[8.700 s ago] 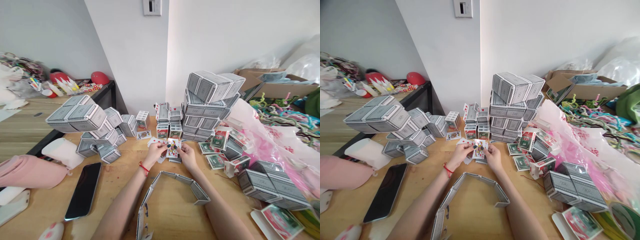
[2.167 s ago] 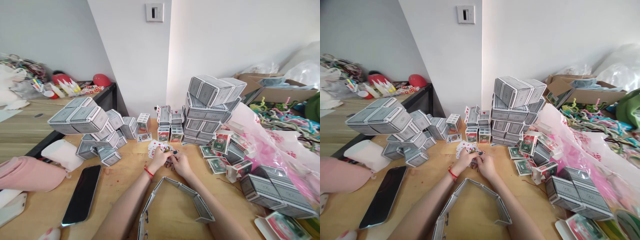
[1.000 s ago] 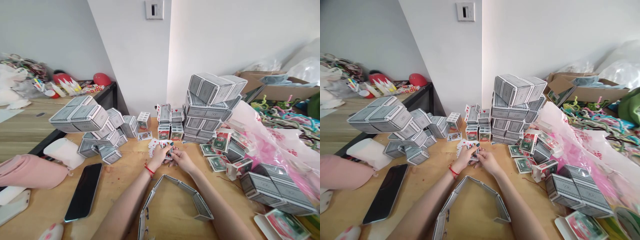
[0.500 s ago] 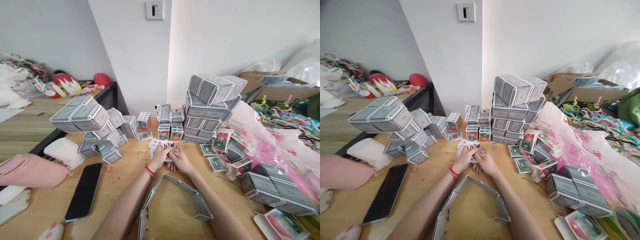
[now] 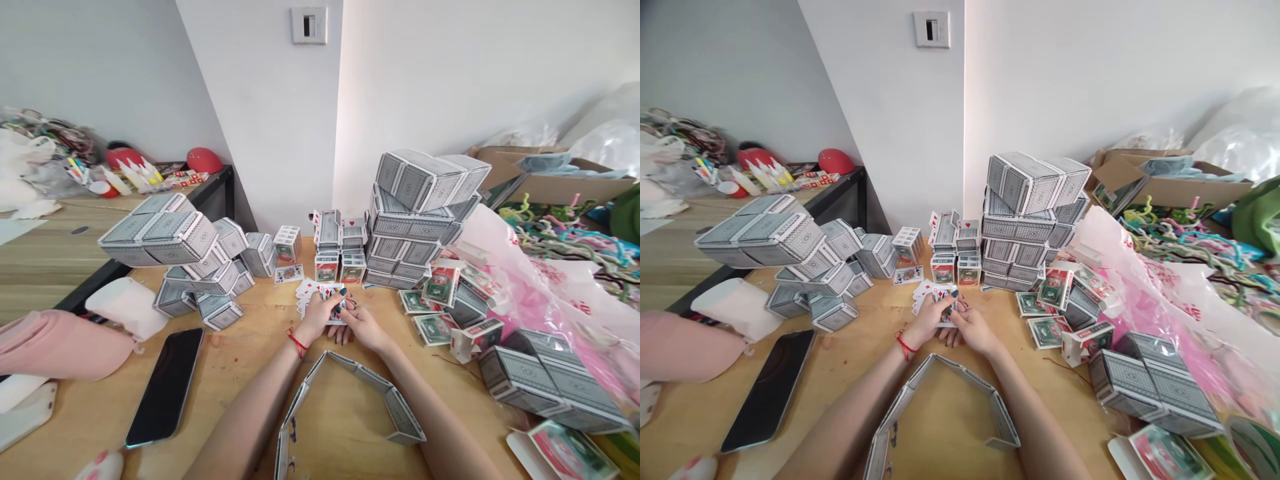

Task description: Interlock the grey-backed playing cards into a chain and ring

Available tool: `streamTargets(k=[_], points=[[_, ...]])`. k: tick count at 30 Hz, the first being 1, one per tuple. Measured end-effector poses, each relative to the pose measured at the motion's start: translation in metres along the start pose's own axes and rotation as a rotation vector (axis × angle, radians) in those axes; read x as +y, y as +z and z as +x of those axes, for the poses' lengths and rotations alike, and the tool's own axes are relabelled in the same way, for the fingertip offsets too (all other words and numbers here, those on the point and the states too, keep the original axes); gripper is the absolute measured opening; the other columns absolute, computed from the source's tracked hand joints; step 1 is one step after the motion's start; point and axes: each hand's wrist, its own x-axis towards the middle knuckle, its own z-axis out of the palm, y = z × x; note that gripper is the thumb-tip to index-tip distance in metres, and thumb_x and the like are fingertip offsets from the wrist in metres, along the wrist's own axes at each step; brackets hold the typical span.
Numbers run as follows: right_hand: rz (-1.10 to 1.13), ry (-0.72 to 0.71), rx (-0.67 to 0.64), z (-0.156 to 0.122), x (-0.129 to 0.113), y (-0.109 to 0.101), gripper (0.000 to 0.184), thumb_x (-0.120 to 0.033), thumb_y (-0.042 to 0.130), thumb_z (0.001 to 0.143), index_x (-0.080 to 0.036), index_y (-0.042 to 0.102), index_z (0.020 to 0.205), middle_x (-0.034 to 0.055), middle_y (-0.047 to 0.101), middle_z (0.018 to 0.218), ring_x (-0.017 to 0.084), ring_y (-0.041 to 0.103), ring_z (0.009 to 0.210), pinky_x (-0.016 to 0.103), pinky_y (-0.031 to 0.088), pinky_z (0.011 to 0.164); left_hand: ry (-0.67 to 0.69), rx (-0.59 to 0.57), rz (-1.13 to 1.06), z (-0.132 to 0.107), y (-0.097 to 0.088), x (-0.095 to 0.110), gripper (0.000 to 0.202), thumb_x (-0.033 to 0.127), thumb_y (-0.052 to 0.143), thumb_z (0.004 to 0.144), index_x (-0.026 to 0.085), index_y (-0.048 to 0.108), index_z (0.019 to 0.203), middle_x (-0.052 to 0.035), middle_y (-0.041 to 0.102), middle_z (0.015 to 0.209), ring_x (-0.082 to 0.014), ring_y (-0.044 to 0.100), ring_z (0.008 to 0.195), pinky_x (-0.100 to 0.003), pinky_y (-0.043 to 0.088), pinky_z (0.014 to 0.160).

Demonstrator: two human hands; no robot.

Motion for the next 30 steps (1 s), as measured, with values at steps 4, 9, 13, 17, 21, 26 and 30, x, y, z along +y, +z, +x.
streamTargets(k=[4,9,13,17,21,26,30], points=[[0.010,0.014,0.042,-0.001,-0.005,0.002,0.058,-0.061,0.040,0.075,-0.011,0.065,0.061,0.0078,0.065,0.053,0.010,0.053,0.037,0.021,0.042,0.036,0.012,0.005,0.004,0.000,0.000,0.002,0.030,0.040,0.061,0.067,0.011,0.064,0.072,-0.0073,0.067,0.069,-0.0171,0.062,0.061,-0.025,0.046,0.055],[0.026,0.040,0.063,0.000,-0.006,0.005,0.058,-0.062,0.041,0.074,-0.011,0.065,0.058,0.0069,0.063,0.050,0.010,0.052,0.035,0.019,0.041,0.035,0.016,0.024,0.006,0.001,0.000,0.002,0.033,0.040,0.061,0.067,0.009,0.064,0.077,-0.0090,0.068,0.071,-0.0185,0.063,0.064,-0.026,0.047,0.058],[0.032,0.033,0.085,0.001,-0.002,0.006,0.058,-0.062,0.041,0.074,-0.011,0.063,0.057,0.0067,0.063,0.050,0.009,0.052,0.034,0.019,0.041,0.034,0.027,0.021,-0.006,0.001,0.000,0.001,0.033,0.040,0.061,0.067,0.009,0.065,0.078,-0.0089,0.067,0.070,-0.0177,0.062,0.062,-0.026,0.047,0.057],[0.023,0.007,0.129,0.002,0.002,0.006,0.055,-0.060,0.042,0.075,-0.012,0.062,0.058,0.0056,0.062,0.050,0.011,0.053,0.037,0.021,0.042,0.036,0.037,0.005,0.027,0.000,-0.001,-0.001,0.034,0.041,0.059,0.069,0.009,0.065,0.079,-0.0089,0.067,0.070,-0.0144,0.059,0.054,-0.023,0.043,0.047],[0.033,-0.043,0.214,0.002,0.005,0.004,0.046,-0.057,0.049,0.072,-0.014,0.059,0.061,0.0027,0.062,0.053,0.012,0.056,0.041,0.023,0.045,0.041,0.045,0.031,0.073,-0.001,0.000,-0.001,0.032,0.039,0.058,0.070,0.010,0.064,0.079,-0.0073,0.066,0.070,-0.0116,0.055,0.048,-0.022,0.041,0.044],[0.030,-0.070,0.254,0.002,0.009,0.004,0.044,-0.058,0.047,0.073,-0.018,0.055,0.058,0.0017,0.060,0.049,0.016,0.057,0.043,0.029,0.047,0.046,0.096,0.081,0.125,-0.003,0.002,-0.001,0.026,0.035,0.058,0.070,0.010,0.064,0.070,-0.0066,0.065,0.068,-0.0130,0.057,0.056,-0.023,0.043,0.053],[0.014,-0.071,0.250,0.004,0.012,0.006,0.043,-0.058,0.045,0.074,-0.021,0.052,0.054,0.0012,0.058,0.045,0.015,0.052,0.038,0.028,0.043,0.041,0.093,0.104,0.130,-0.001,0.000,-0.003,0.026,0.036,0.061,0.068,0.010,0.063,0.068,-0.0064,0.065,0.066,-0.0125,0.055,0.054,-0.022,0.042,0.051]])
